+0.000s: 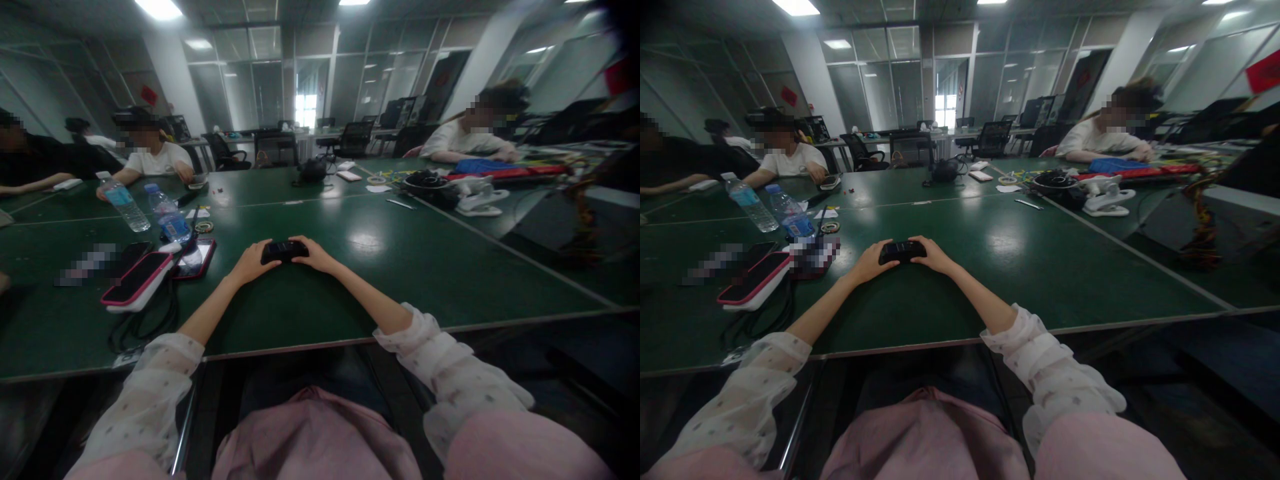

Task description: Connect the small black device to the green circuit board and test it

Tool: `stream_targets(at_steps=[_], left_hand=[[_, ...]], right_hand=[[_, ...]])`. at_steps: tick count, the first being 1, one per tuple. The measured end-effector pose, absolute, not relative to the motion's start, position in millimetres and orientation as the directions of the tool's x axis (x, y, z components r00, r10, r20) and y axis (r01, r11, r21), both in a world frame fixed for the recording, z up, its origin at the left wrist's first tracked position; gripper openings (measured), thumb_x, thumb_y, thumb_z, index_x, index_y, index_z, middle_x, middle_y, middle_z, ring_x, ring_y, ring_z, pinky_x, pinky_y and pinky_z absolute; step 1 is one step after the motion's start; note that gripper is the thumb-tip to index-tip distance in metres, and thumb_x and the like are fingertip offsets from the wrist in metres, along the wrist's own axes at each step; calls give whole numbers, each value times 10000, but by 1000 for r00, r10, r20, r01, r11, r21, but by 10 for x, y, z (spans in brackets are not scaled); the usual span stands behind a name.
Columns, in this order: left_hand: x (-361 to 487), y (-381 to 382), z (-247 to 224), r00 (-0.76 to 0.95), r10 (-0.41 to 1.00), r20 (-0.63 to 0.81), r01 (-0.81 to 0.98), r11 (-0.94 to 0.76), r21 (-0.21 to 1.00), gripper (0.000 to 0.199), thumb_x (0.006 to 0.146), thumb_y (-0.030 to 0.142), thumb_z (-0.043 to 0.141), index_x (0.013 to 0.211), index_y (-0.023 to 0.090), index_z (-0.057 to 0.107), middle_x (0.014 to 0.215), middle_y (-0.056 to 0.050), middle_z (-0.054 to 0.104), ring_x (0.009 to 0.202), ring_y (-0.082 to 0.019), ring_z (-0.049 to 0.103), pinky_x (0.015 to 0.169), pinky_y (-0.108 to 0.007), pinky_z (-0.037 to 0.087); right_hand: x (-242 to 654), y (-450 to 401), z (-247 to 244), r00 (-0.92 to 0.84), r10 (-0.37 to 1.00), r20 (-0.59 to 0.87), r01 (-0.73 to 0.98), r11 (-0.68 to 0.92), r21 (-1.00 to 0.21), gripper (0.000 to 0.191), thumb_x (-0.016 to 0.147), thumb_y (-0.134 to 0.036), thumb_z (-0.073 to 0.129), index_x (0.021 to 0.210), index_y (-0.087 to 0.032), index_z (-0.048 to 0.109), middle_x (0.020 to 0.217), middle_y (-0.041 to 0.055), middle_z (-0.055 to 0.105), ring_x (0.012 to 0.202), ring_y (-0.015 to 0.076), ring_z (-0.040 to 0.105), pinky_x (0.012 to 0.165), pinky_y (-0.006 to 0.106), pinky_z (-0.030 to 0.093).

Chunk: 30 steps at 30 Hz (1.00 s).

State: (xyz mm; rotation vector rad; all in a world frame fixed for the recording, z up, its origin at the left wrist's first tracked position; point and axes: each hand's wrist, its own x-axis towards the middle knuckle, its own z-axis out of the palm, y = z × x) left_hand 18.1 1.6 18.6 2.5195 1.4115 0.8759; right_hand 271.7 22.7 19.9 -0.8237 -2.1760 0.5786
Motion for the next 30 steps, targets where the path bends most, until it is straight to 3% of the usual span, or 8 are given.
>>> stream_targets(at_steps=[9, 13, 17, 23, 27, 30], left_hand=[[181, 4, 225, 394, 823, 409, 691, -559, 458, 732, 751, 597, 591, 1351, 224, 400, 1255, -131, 549, 1127, -289, 537, 957, -481, 416], [143, 28, 217, 358, 868, 343, 609, -496, 619, 618, 843, 582, 466, 1355, 241, 408, 1163, -103, 590, 1052, -245, 578, 928, -437, 438], [107, 71, 193, 312, 910, 272, 500, -401, 768, 589, 874, 579, 401, 1309, 185, 452, 996, -82, 629, 944, -214, 610, 869, -393, 466], [110, 72, 195, 333, 910, 248, 479, -389, 787, 561, 854, 570, 453, 1258, 184, 500, 987, -70, 635, 905, -202, 612, 833, -371, 480], [108, 86, 186, 335, 912, 236, 455, -376, 808, 549, 843, 565, 478, 1232, 180, 522, 1029, -83, 638, 932, -208, 619, 845, -375, 483], [101, 109, 170, 339, 912, 229, 440, -369, 818, 547, 836, 559, 495, 1230, 180, 524, 1032, -86, 641, 935, -209, 624, 848, -380, 485]], right_hand=[[2712, 227, 177, -505, 702, 503, 436, 710, -553, 562, 729, -289, 715, 1236, -260, 472, 1215, 70, 550, 1073, 266, 507, 912, 433, 402], [2690, 184, 206, -497, 691, 525, 463, 723, -513, 541, 727, -270, 710, 1210, -259, 469, 1202, 73, 540, 1083, 281, 483, 912, 436, 395], [2657, 143, 232, -504, 689, 521, 480, 725, -494, 529, 723, -233, 695, 1198, -257, 463, 1203, 81, 517, 1088, 293, 462, 915, 449, 385], [2631, 130, 225, -508, 685, 522, 476, 728, -493, 520, 723, -262, 700, 1183, -243, 458, 1188, 89, 503, 1083, 293, 456, 922, 468, 386], [2622, 154, 184, -444, 746, 496, 424, 662, -618, 663, 678, -464, 749, 1216, -240, 434, 1191, 102, 500, 1107, 294, 475, 940, 477, 400], [2630, 194, 156, -391, 838, 381, 338, 515, -788, 611, 773, -562, 619, 1245, -227, 423, 1154, 108, 528, 1078, 261, 528, 933, 466, 428]])
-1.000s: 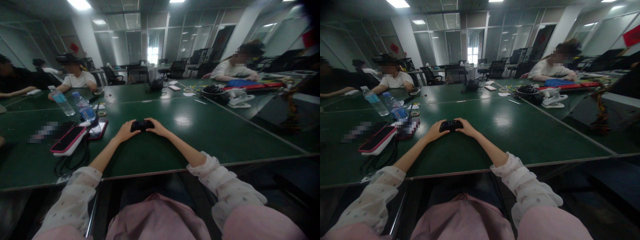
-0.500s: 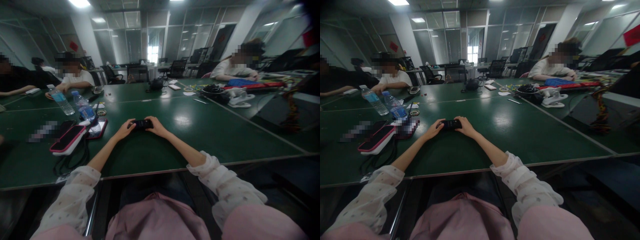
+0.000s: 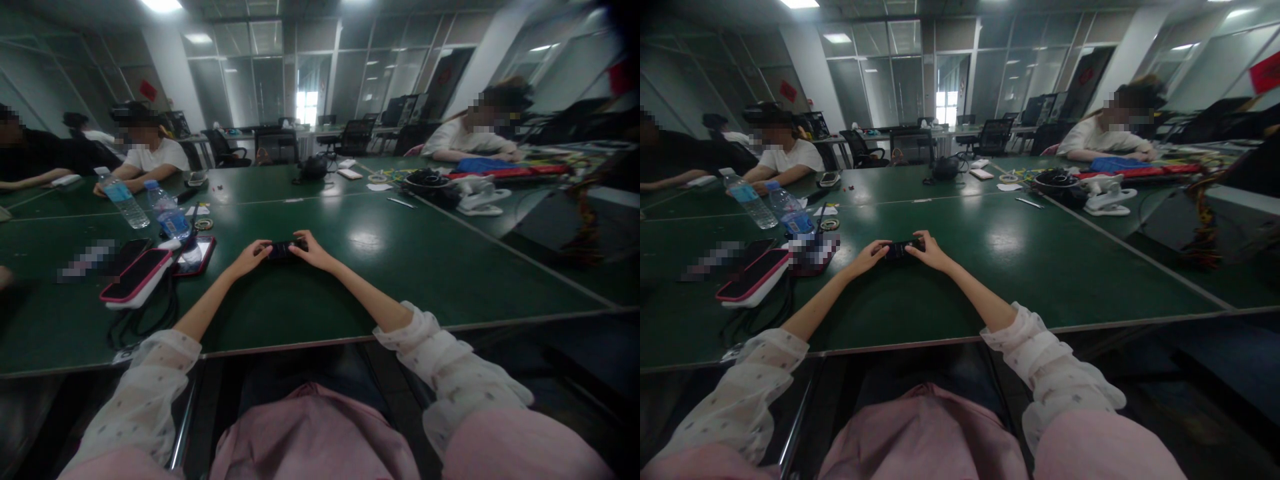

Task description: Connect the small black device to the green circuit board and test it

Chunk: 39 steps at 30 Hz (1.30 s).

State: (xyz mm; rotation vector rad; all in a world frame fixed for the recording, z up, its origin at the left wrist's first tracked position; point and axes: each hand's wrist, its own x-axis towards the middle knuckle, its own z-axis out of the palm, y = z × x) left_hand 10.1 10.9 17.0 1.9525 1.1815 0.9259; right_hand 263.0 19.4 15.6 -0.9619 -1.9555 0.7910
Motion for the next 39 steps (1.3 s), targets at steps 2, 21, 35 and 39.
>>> stream_targets(at_steps=[2, 21, 35, 39], left_hand=[[97, 119, 163, 344, 911, 226, 431, -367, 825, 549, 829, 555, 510, 1229, 180, 525, 1029, -87, 644, 944, -211, 625, 847, -382, 487], [108, -25, 294, 332, 938, 97, 334, -213, 918, 656, 723, 515, 670, 1259, 175, 503, 1013, -97, 668, 935, -233, 640, 831, -393, 497], [97, -1, 264, 329, 933, 145, 337, -259, 905, 612, 720, 495, 677, 1238, 202, 537, 1248, -120, 588, 1182, -282, 539, 1012, -475, 409], [93, -21, 284, 369, 913, 175, 378, -319, 869, 645, 701, 461, 706, 1268, 225, 509, 1307, -105, 547, 1206, -278, 520, 1043, -476, 388]], right_hand=[[2643, 213, 159, -404, 859, 314, 272, 441, -855, 552, 822, -564, 555, 1232, -211, 446, 1108, 104, 564, 1045, 240, 561, 929, 454, 444], [2700, 107, 311, -500, 835, 230, 189, 364, -912, 503, 725, -390, 729, 1149, -193, 546, 1098, 74, 619, 1003, 203, 604, 956, 421, 452], [2689, 128, 298, -468, 846, 256, 240, 400, -885, 475, 729, -380, 720, 1137, -200, 556, 1087, 68, 615, 957, 195, 602, 896, 405, 476], [2692, 141, 300, -458, 856, 242, 264, 390, -882, 471, 747, -385, 703, 1151, -198, 550, 1093, 72, 611, 963, 195, 597, 883, 399, 484]])
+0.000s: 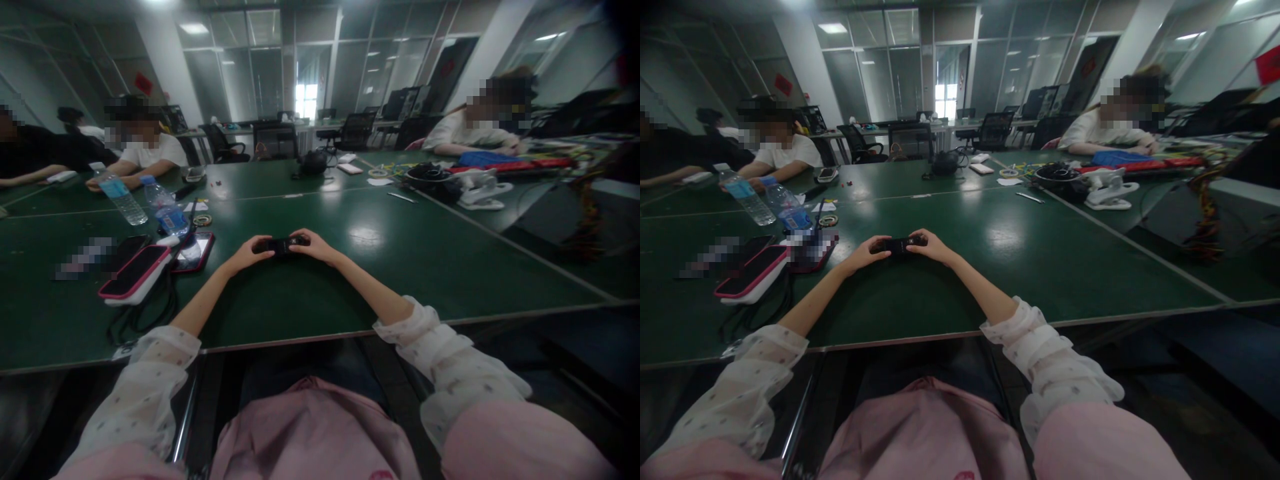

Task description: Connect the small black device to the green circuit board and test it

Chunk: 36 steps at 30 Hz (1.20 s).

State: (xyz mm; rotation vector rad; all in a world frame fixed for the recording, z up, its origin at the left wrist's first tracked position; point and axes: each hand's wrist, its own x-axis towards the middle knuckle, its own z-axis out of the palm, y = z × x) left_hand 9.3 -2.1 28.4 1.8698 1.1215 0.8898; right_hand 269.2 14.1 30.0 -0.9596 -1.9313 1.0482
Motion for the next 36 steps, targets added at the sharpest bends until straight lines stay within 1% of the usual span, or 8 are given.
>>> stream_targets(at_steps=[10, 12, 15, 19, 22, 28, 33, 36], left_hand=[[102, -12, 265, 445, 862, 242, 437, -445, 781, 714, 690, 451, 708, 1308, 214, 440, 1320, -115, 524, 1205, -276, 512, 1035, -492, 392], [100, 15, 221, 432, 860, 271, 508, -481, 715, 722, 694, 479, 695, 1310, 208, 433, 1315, -123, 521, 1198, -284, 506, 1026, -499, 394], [93, 57, 145, 390, 862, 323, 656, -507, 560, 738, 704, 536, 663, 1311, 187, 430, 1307, -141, 515, 1192, -307, 482, 1016, -507, 387], [80, 91, 85, 391, 850, 353, 741, -518, 426, 659, 792, 560, 546, 1307, 167, 430, 1302, -142, 512, 1195, -305, 452, 1011, -492, 379], [75, 94, 83, 402, 847, 348, 747, -523, 411, 620, 830, 548, 492, 1313, 166, 423, 1300, -136, 511, 1193, -294, 445, 1014, -476, 373], [81, 95, 84, 392, 853, 343, 727, -516, 452, 626, 817, 533, 516, 1321, 175, 421, 1296, -136, 508, 1198, -313, 427, 1025, -486, 343], [84, 110, 65, 379, 859, 344, 729, -506, 461, 642, 810, 537, 526, 1326, 171, 420, 1297, -135, 505, 1202, -316, 421, 1026, -482, 335], [83, 112, 62, 383, 860, 337, 738, -504, 449, 655, 816, 543, 515, 1335, 158, 409, 1306, -144, 497, 1203, -317, 419, 1022, -479, 340]], right_hand=[[2676, 202, 229, -430, 855, 288, 316, 442, -840, 466, 777, -460, 653, 1155, -202, 562, 1108, 77, 606, 992, 208, 575, 915, 415, 456], [2672, 206, 222, -408, 864, 295, 387, 456, -801, 463, 789, -490, 630, 1155, -212, 569, 1100, 77, 609, 1032, 227, 548, 952, 446, 422], [2660, 190, 224, -361, 886, 291, 495, 446, -745, 463, 821, -528, 573, 1173, -228, 564, 1126, 84, 601, 1120, 262, 475, 1000, 479, 364], [2640, 177, 223, -324, 899, 294, 540, 431, -723, 500, 865, -552, 494, 1238, -221, 517, 1200, 97, 568, 1169, 277, 414, 1021, 468, 337], [2639, 189, 209, -328, 902, 281, 541, 423, -727, 534, 876, -576, 454, 1260, -207, 498, 1219, 106, 549, 1182, 278, 398, 1023, 456, 337], [2657, 257, 146, -304, 917, 256, 521, 386, -762, 563, 897, -592, 388, 1304, -210, 464, 1226, 119, 537, 1231, 262, 380, 1024, 432, 344], [2666, 310, 125, -270, 908, 320, 478, 414, -774, 518, 925, -546, 367, 1271, -181, 487, 1137, 111, 597, 1074, 230, 539, 958, 397, 405], [2723, 353, 134, -229, 889, 397, 497, 457, -737, 485, 946, -503, 341, 1244, -159, 508, 1131, 123, 610, 1027, 226, 572, 923, 372, 430]])
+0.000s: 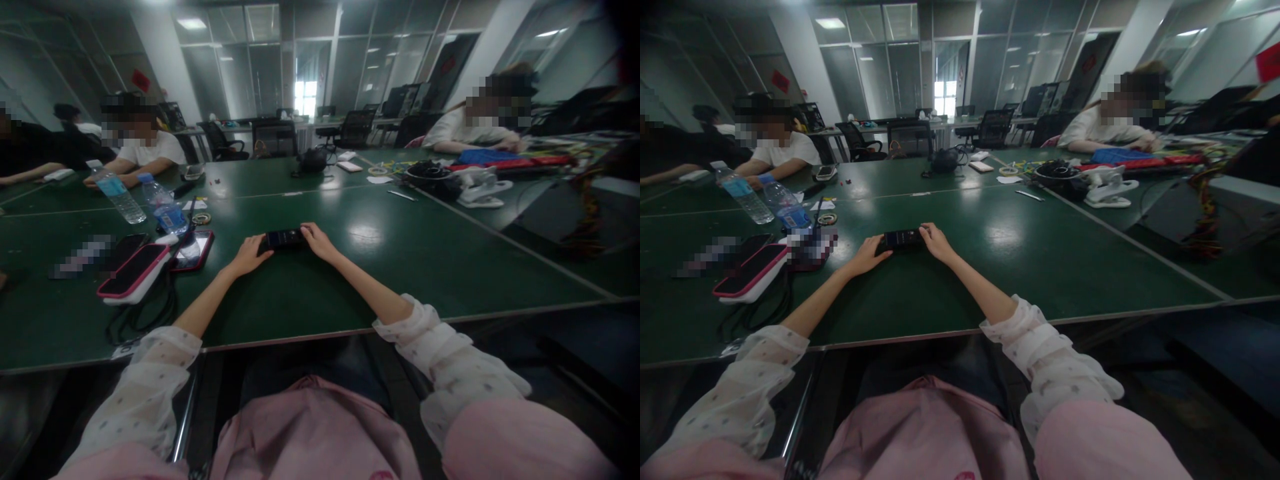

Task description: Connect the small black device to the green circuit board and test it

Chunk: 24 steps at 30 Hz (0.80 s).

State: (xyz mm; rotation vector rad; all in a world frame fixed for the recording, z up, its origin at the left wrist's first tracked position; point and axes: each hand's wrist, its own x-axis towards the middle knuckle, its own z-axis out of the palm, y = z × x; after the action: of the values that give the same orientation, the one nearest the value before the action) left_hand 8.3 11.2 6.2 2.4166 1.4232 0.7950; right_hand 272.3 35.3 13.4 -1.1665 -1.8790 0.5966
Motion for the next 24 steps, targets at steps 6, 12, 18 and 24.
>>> stream_targets(at_steps=[6, 12, 18, 24], left_hand=[[77, 116, 55, 382, 862, 334, 745, -501, 440, 670, 822, 556, 500, 1346, 152, 398, 1309, -153, 493, 1207, -321, 416, 1016, -478, 342], [77, 113, 60, 399, 861, 316, 753, -504, 422, 665, 839, 581, 453, 1344, 150, 411, 1309, -157, 505, 1214, -323, 414, 1015, -480, 337], [74, 115, 57, 407, 855, 322, 738, -516, 435, 695, 822, 596, 472, 1353, 153, 407, 1315, -159, 504, 1223, -323, 412, 1025, -488, 324], [81, 108, 60, 381, 860, 339, 722, -506, 472, 735, 759, 614, 553, 1327, 165, 432, 1310, -153, 508, 1232, -337, 412, 1035, -499, 314]], right_hand=[[2862, 456, 78, -239, 865, 441, 679, 474, -561, 424, 963, -396, 338, 1286, -168, 492, 1223, 132, 576, 1138, 261, 517, 1002, 426, 374], [2865, 429, -31, -399, 873, 279, 808, 479, -342, 390, 928, -330, 430, 1267, -164, 527, 1351, 169, 455, 1290, 339, 360, 1018, 521, 345], [2877, 416, -33, -413, 869, 271, 816, 486, -314, 391, 933, -334, 418, 1275, -172, 516, 1356, 169, 437, 1290, 344, 356, 1011, 536, 352], [2876, 420, -30, -404, 873, 272, 809, 480, -340, 374, 928, -337, 436, 1262, -195, 527, 1359, 158, 439, 1297, 343, 353, 1012, 546, 348]])
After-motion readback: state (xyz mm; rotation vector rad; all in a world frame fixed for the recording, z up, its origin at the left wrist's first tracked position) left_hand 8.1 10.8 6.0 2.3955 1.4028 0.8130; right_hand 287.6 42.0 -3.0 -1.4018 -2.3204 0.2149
